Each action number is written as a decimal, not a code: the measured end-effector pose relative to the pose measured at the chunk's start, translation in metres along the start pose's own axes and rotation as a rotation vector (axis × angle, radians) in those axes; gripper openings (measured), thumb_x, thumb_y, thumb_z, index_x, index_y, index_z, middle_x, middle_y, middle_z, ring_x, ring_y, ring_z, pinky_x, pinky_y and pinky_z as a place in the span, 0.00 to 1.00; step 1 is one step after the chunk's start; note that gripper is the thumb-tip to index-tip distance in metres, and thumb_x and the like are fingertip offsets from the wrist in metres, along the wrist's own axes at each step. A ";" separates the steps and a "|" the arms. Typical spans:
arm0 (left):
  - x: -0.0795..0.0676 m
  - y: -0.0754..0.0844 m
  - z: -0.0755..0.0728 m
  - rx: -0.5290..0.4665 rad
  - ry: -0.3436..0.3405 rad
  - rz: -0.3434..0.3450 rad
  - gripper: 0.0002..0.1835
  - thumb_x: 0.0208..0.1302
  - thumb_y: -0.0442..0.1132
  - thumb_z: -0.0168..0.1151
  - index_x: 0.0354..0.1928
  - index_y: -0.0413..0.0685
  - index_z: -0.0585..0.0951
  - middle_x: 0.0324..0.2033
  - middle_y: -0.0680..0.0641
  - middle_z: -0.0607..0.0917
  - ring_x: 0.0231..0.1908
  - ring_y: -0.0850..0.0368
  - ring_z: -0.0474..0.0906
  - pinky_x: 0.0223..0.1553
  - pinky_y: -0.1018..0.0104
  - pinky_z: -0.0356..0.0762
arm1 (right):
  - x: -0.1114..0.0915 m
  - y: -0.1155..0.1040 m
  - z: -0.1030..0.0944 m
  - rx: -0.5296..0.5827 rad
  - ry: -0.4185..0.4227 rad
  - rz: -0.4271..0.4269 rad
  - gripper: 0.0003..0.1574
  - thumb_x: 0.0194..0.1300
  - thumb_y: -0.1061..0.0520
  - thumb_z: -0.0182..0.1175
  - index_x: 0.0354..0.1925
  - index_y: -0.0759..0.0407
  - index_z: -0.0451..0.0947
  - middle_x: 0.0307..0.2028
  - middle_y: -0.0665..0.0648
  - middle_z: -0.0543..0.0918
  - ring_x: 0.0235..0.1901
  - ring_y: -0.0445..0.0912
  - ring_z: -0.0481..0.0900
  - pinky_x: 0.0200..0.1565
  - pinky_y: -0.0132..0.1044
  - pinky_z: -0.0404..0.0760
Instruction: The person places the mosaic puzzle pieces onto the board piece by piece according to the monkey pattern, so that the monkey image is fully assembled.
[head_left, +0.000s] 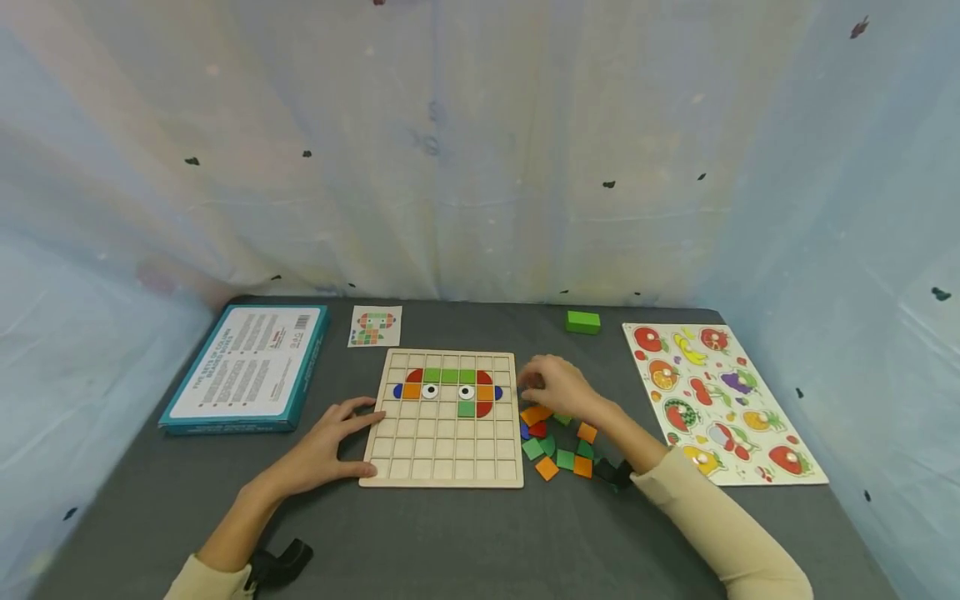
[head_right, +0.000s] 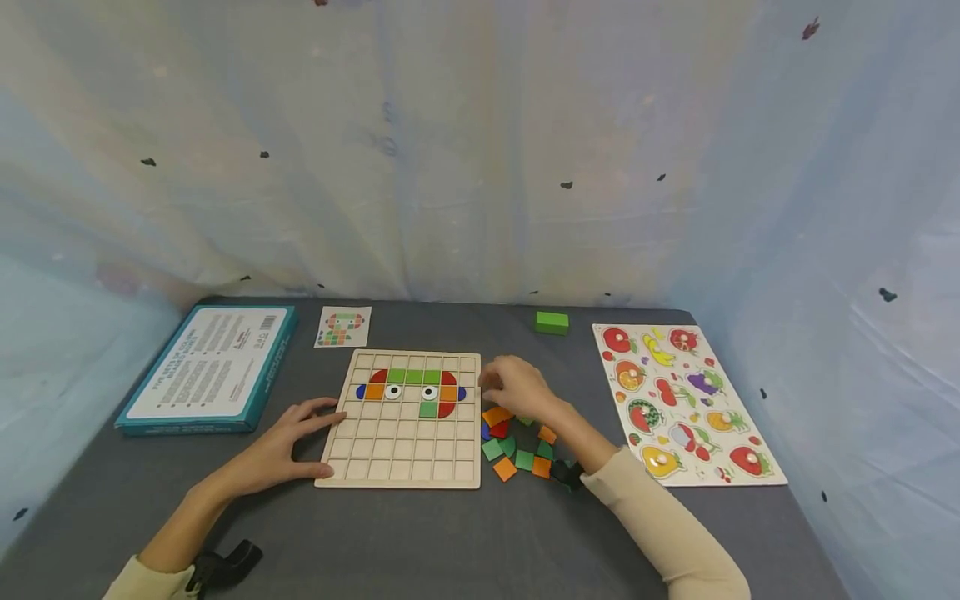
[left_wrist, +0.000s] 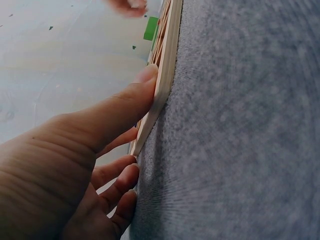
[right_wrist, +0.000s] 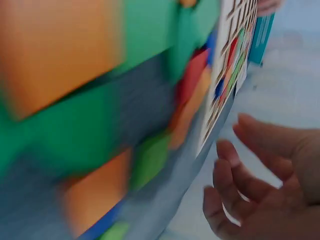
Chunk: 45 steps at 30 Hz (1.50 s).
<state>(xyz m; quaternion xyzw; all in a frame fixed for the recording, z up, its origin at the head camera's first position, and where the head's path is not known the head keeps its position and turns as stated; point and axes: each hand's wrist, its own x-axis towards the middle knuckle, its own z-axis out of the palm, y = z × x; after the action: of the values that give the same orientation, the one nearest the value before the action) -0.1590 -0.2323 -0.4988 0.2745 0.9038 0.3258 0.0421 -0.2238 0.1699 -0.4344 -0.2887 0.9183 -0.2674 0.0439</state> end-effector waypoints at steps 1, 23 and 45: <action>0.000 0.000 0.000 0.001 0.000 0.000 0.44 0.54 0.58 0.74 0.70 0.45 0.72 0.70 0.39 0.64 0.65 0.38 0.59 0.56 0.34 0.65 | -0.008 0.007 -0.003 -0.001 -0.016 0.007 0.08 0.62 0.64 0.69 0.41 0.62 0.86 0.35 0.54 0.80 0.35 0.49 0.75 0.38 0.41 0.74; 0.000 0.004 -0.002 -0.003 0.001 0.007 0.44 0.54 0.58 0.74 0.70 0.44 0.73 0.69 0.38 0.65 0.64 0.38 0.59 0.55 0.33 0.65 | -0.008 0.016 0.001 0.148 -0.009 0.020 0.06 0.62 0.68 0.67 0.39 0.64 0.82 0.30 0.51 0.80 0.29 0.43 0.74 0.33 0.35 0.76; -0.001 -0.002 0.001 -0.007 0.011 0.015 0.44 0.54 0.58 0.74 0.70 0.45 0.72 0.69 0.39 0.65 0.65 0.37 0.59 0.56 0.33 0.64 | 0.088 -0.078 0.072 0.158 -0.140 -0.139 0.07 0.62 0.71 0.64 0.37 0.63 0.84 0.29 0.55 0.81 0.29 0.42 0.74 0.34 0.30 0.72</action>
<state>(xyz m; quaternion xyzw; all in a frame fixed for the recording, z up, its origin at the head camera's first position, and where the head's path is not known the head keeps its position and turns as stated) -0.1586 -0.2332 -0.5005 0.2791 0.9008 0.3308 0.0356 -0.2400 0.0340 -0.4491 -0.3651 0.8668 -0.3205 0.1120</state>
